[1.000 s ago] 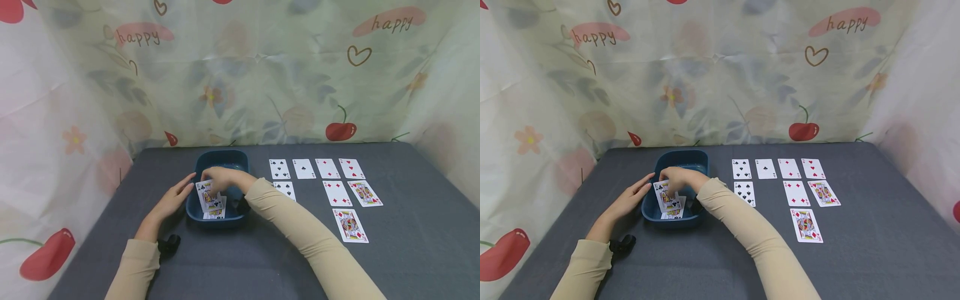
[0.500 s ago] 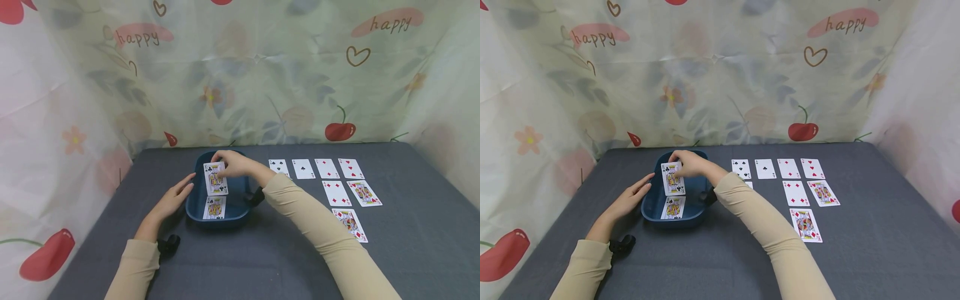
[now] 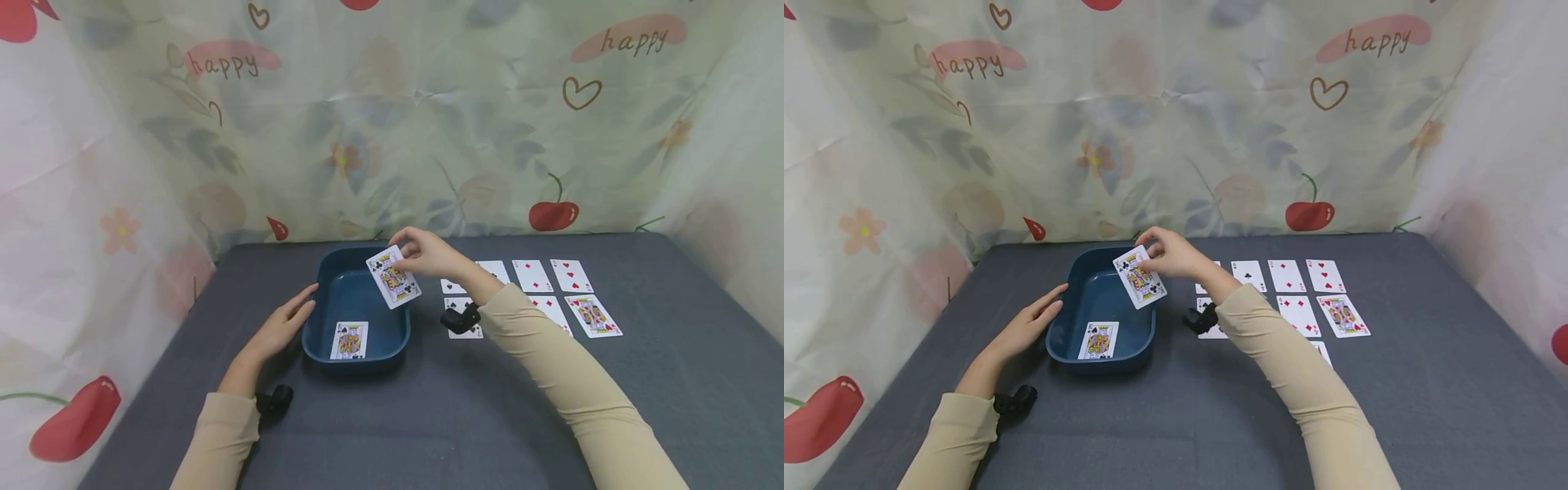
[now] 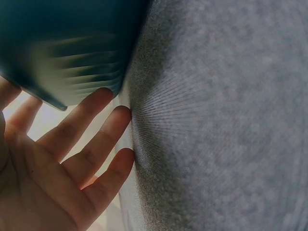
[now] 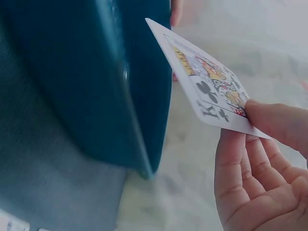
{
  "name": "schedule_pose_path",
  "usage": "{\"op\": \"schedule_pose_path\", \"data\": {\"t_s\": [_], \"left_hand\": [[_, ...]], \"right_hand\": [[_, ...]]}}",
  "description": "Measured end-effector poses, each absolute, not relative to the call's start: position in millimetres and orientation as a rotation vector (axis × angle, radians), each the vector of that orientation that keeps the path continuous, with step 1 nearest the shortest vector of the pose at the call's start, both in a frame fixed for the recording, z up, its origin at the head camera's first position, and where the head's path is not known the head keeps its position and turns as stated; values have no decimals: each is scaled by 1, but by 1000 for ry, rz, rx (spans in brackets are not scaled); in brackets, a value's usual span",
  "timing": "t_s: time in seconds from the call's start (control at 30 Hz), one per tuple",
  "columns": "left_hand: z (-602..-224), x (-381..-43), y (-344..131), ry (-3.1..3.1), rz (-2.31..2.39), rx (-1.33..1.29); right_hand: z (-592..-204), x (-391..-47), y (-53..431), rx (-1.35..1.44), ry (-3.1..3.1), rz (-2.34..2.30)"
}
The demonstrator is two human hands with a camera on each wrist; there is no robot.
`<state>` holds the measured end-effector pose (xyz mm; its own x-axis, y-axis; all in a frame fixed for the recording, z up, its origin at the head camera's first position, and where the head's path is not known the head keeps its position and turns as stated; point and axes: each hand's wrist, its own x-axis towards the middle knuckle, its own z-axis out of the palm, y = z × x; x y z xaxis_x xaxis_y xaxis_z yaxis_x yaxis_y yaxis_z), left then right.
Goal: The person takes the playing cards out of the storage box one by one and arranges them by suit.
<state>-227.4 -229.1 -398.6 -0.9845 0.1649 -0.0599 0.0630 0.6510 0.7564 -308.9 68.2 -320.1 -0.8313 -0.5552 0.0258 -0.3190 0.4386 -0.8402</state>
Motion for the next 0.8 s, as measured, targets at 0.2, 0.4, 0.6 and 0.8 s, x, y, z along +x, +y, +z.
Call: {"op": "schedule_pose_path", "data": {"t_s": [0.2, 0.4, 0.6, 0.8], "left_hand": [[-400, -228, -229, 2749, 1243, 187], [-400, -228, -229, 2748, 1234, 181], [-401, -228, -229, 2739, 1240, 172], [-400, -228, -229, 2743, 1241, 183]], "right_hand": [[-328, -304, 100, -700, 2464, -1427], [-339, -296, 131, -603, 2477, -1474], [-348, -294, 163, -493, 2498, -1516], [-360, -292, 195, -353, 2577, -1459]]}}
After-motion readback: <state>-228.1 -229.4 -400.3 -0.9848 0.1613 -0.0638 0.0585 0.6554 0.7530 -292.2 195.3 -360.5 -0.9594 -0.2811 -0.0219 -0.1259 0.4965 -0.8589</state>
